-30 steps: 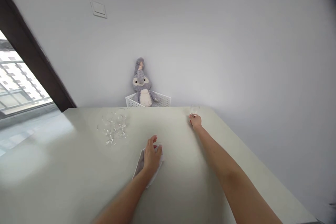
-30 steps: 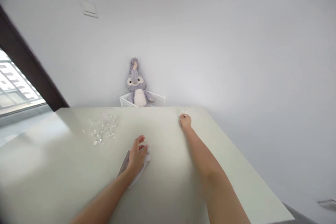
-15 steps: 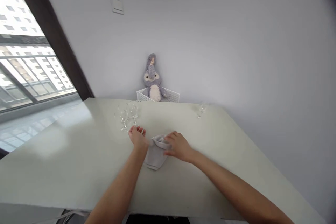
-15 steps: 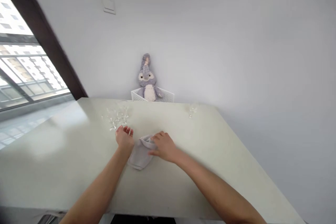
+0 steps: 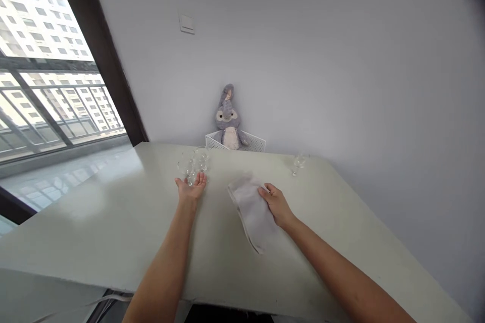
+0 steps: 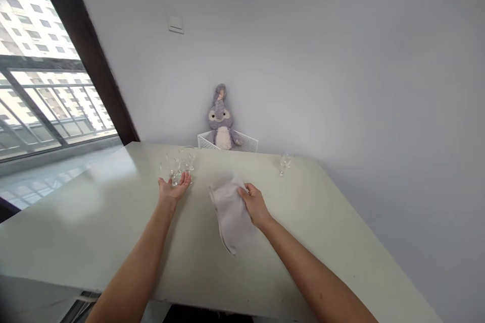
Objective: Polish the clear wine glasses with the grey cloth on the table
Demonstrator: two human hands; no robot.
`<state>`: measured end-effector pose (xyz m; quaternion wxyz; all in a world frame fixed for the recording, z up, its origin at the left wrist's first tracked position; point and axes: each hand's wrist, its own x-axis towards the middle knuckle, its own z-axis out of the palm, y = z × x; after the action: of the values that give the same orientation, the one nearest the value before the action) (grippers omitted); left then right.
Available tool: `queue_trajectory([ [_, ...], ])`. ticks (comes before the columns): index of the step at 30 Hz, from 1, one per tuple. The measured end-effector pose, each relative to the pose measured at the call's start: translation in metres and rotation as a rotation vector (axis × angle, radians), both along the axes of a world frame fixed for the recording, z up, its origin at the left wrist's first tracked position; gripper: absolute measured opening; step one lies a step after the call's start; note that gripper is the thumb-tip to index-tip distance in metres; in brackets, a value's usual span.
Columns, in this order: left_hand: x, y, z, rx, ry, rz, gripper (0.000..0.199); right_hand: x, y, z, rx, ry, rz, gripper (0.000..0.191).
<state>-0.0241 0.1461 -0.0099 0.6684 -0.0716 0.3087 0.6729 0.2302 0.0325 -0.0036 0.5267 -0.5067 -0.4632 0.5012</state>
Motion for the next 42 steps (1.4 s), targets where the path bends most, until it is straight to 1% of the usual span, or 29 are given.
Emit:
queue_trajectory([
  [2,-0.003,0.003,-0.001,-0.012,-0.003,0.016,0.048,0.002,0.0,-0.004,-0.124,0.247,0.022,0.028],
  [5,-0.007,0.004,0.001,-0.015,-0.007,0.012,0.043,0.0,-0.002,-0.013,-0.284,0.449,0.04,0.026],
  [7,-0.011,0.003,0.004,-0.009,-0.012,0.007,0.04,-0.001,-0.004,-0.017,-0.311,0.531,0.03,0.024],
  [10,-0.015,-0.004,0.011,0.0,0.006,0.016,0.033,0.0,-0.008,-0.018,-0.27,0.588,-0.037,0.026],
  [13,-0.009,-0.018,0.015,0.026,0.055,0.049,0.023,0.01,-0.012,-0.013,-0.182,0.528,-0.213,0.026],
  [15,0.006,-0.031,0.016,0.119,0.15,0.055,0.018,0.017,-0.015,-0.008,-0.054,0.398,-0.354,0.025],
  [16,0.017,-0.038,0.016,0.195,0.213,0.035,0.017,0.019,-0.016,-0.005,0.039,0.3,-0.416,0.025],
  [18,0.044,-0.051,0.015,0.355,0.305,-0.073,0.019,0.019,-0.017,0.002,0.227,0.066,-0.49,0.028],
  [19,0.059,-0.055,0.014,0.423,0.326,-0.141,0.021,0.016,-0.018,0.005,0.298,-0.052,-0.482,0.031],
  [20,0.074,-0.059,0.013,0.478,0.338,-0.209,0.023,0.011,-0.018,0.009,0.344,-0.158,-0.434,0.035],
  [21,0.088,-0.062,0.012,0.512,0.35,-0.269,0.025,0.005,-0.019,0.011,0.365,-0.245,-0.343,0.04],
  [23,0.109,-0.065,0.01,0.536,0.404,-0.35,0.03,-0.006,-0.019,0.014,0.354,-0.349,-0.082,0.052],
  [24,0.117,-0.065,0.009,0.538,0.441,-0.373,0.032,-0.011,-0.019,0.014,0.339,-0.365,0.043,0.057],
  [25,0.122,-0.065,0.007,0.545,0.478,-0.396,0.033,-0.013,-0.019,0.012,0.323,-0.36,0.133,0.059],
  [26,0.126,-0.065,0.005,0.559,0.508,-0.419,0.035,-0.015,-0.018,0.01,0.307,-0.34,0.186,0.059],
  [27,0.128,-0.066,0.002,0.579,0.527,-0.447,0.036,-0.014,-0.016,0.006,0.294,-0.308,0.21,0.057],
  [29,0.132,-0.068,-0.006,0.632,0.552,-0.525,0.038,-0.011,-0.011,-0.005,0.258,-0.226,0.214,0.049],
  [32,0.134,-0.072,-0.018,0.702,0.638,-0.616,0.042,-0.003,0.0,-0.023,0.149,-0.063,0.226,0.033],
  [35,0.131,-0.069,-0.025,0.813,0.806,-0.629,0.041,0.007,0.007,-0.034,0.043,0.257,0.207,0.028],
  [37,0.126,-0.064,-0.027,0.917,0.906,-0.617,0.042,0.014,0.008,-0.037,-0.023,0.487,0.209,0.028],
  [38,0.124,-0.062,-0.028,0.956,0.932,-0.627,0.045,0.016,0.007,-0.038,-0.049,0.554,0.22,0.03],
  [39,0.123,-0.06,-0.028,0.974,0.946,-0.644,0.049,0.017,0.006,-0.038,-0.063,0.569,0.238,0.032],
  [40,0.122,-0.059,-0.029,0.966,0.959,-0.665,0.053,0.017,0.003,-0.039,-0.063,0.528,0.259,0.033],
  [41,0.121,-0.058,-0.03,0.934,0.976,-0.69,0.054,0.015,0.0,-0.039,-0.048,0.428,0.272,0.034],
  [42,0.12,-0.058,-0.03,0.887,1.004,-0.713,0.052,0.013,-0.004,-0.04,-0.014,0.279,0.267,0.033],
])
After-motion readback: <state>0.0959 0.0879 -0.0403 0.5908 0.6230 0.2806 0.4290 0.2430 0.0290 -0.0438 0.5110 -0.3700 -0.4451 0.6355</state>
